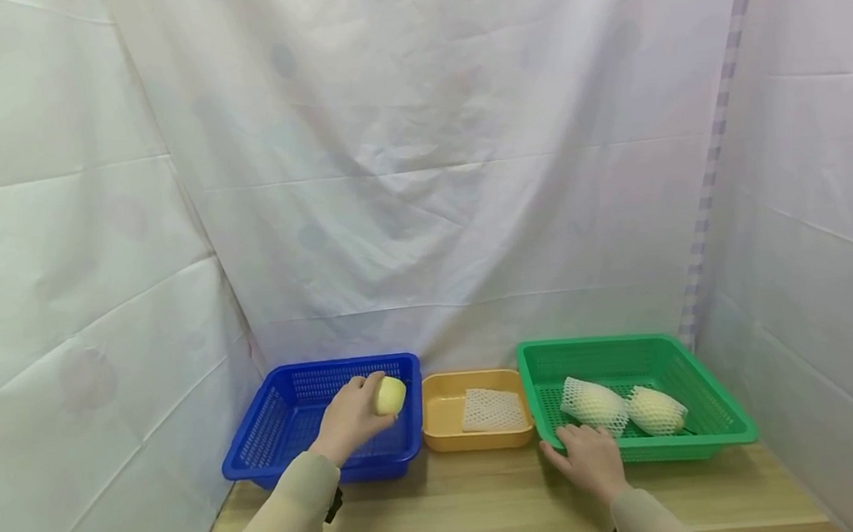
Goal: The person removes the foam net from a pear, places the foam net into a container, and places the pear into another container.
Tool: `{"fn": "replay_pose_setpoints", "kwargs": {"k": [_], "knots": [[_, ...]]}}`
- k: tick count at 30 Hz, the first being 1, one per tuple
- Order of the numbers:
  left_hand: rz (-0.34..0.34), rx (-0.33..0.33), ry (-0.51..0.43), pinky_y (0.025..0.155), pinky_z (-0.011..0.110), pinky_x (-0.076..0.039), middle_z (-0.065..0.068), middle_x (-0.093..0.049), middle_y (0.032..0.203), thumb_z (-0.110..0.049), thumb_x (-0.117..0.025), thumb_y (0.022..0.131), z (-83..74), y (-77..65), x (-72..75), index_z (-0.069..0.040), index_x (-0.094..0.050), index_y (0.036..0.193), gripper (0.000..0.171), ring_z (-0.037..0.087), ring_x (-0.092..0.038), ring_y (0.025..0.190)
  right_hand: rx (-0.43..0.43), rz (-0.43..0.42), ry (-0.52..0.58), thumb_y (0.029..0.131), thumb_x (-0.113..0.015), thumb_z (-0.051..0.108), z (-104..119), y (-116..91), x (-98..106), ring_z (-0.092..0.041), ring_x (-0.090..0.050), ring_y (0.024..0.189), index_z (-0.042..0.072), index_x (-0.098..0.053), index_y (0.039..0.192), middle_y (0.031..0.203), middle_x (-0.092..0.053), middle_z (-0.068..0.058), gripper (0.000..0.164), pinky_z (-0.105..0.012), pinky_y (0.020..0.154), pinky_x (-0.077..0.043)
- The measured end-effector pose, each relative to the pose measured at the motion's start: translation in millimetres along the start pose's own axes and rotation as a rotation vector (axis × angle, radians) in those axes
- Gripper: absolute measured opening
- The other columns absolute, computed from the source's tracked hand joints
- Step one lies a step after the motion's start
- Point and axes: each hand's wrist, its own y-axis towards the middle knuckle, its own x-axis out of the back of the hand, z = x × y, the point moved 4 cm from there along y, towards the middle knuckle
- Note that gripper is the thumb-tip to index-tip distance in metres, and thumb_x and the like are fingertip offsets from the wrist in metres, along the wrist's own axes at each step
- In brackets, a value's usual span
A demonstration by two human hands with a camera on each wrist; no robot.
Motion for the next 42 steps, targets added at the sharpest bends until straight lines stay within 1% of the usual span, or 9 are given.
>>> {"fn": "replay_pose_setpoints", "kwargs": {"k": [3, 6, 15, 19, 23, 29, 36, 40, 42], "knots": [[0.007, 0.032, -0.001, 0.065, 0.041, -0.051, 0.01, -0.06, 0.108, -0.037, -0.082, 0.073, 4.7, 1.0, 0.2, -0.014, -0.051, 0.138, 0.076, 0.023, -0.058, 0.086, 0.02, -0.022, -0.005, 0.084, -0.067, 0.048, 0, -1, -1, -0.017, -0.057, 0.064, 0.013, -0.069, 0.085, 0.08, -0.067, 0.001, 0.035, -0.035, 0.057, -0.043], [0.015, 0.05, -0.011, 0.065, 0.042, -0.051, 0.011, -0.06, 0.107, -0.036, -0.082, 0.073, 8.8, 2.1, -0.5, -0.013, -0.05, 0.138, 0.076, 0.023, -0.058, 0.085, 0.027, -0.032, -0.004, 0.084, -0.067, 0.048, -1, -2, -3, -0.017, -0.056, 0.063, 0.014, -0.068, 0.084, 0.079, -0.066, 0.002, 0.034, -0.034, 0.056, -0.042], [0.012, 0.057, 0.002, 0.065, 0.043, -0.051, 0.016, -0.06, 0.111, -0.039, -0.081, 0.074, 17.3, 5.4, -2.0, -0.01, -0.047, 0.14, 0.08, 0.027, -0.059, 0.087, 0.038, -0.062, -0.002, 0.083, -0.069, 0.046, -2, 0, -2, -0.018, -0.057, 0.062, 0.013, -0.069, 0.083, 0.079, -0.067, 0.001, 0.033, -0.034, 0.055, -0.042], [0.005, 0.045, -0.002, 0.064, 0.042, -0.05, 0.013, -0.06, 0.105, -0.036, -0.081, 0.073, 19.0, 9.7, -3.9, -0.009, -0.05, 0.137, 0.076, 0.025, -0.057, 0.082, 0.045, -0.078, -0.004, 0.082, -0.069, 0.046, -1, 1, 0, -0.018, -0.056, 0.062, 0.013, -0.068, 0.082, 0.077, -0.066, 0.001, 0.033, -0.034, 0.055, -0.041], [0.006, 0.041, -0.015, 0.061, 0.04, -0.048, 0.012, -0.059, 0.1, -0.033, -0.082, 0.073, 20.5, 13.8, -7.0, -0.008, -0.052, 0.134, 0.073, 0.023, -0.055, 0.077, 0.044, -0.073, -0.017, 0.083, -0.068, 0.047, -1, 0, 1, -0.017, -0.056, 0.061, 0.014, -0.067, 0.081, 0.077, -0.066, 0.001, 0.033, -0.033, 0.055, -0.041], [0.022, 0.056, -0.012, 0.058, 0.039, -0.047, 0.013, -0.059, 0.099, -0.034, -0.081, 0.073, 22.5, 17.2, -12.8, -0.009, -0.052, 0.133, 0.071, 0.023, -0.055, 0.074, 0.037, -0.072, -0.027, 0.082, -0.068, 0.048, -2, 0, -2, -0.017, -0.056, 0.061, 0.015, -0.066, 0.08, 0.076, -0.065, 0.002, 0.033, -0.033, 0.055, -0.042], [0.057, 0.099, 0.004, 0.057, 0.039, -0.048, 0.013, -0.06, 0.099, -0.039, -0.081, 0.072, 23.1, 15.8, -19.5, -0.007, -0.053, 0.133, 0.074, 0.022, -0.055, 0.074, 0.055, -0.083, -0.039, 0.083, -0.066, 0.049, -1, 1, -6, -0.016, -0.055, 0.059, 0.015, -0.068, 0.08, 0.076, -0.066, 0.002, 0.035, -0.032, 0.054, -0.041], [0.061, 0.085, 0.006, 0.056, 0.038, -0.047, 0.012, -0.06, 0.097, -0.038, -0.081, 0.071, 22.1, 17.6, -21.7, -0.006, -0.054, 0.131, 0.073, 0.022, -0.054, 0.072, 0.042, -0.08, -0.035, 0.083, -0.067, 0.049, -2, -1, -6, -0.017, -0.056, 0.061, 0.015, -0.068, 0.08, 0.077, -0.066, 0.002, 0.034, -0.033, 0.055, -0.042], [0.053, 0.08, 0.008, 0.055, 0.038, -0.047, 0.011, -0.06, 0.095, -0.038, -0.082, 0.071, 23.2, 17.9, -20.1, -0.007, -0.055, 0.13, 0.072, 0.022, -0.054, 0.071, 0.035, -0.066, -0.033, 0.083, -0.067, 0.049, -2, -2, -7, -0.018, -0.058, 0.063, 0.014, -0.069, 0.082, 0.079, -0.067, 0.001, 0.035, -0.034, 0.057, -0.043]]}}
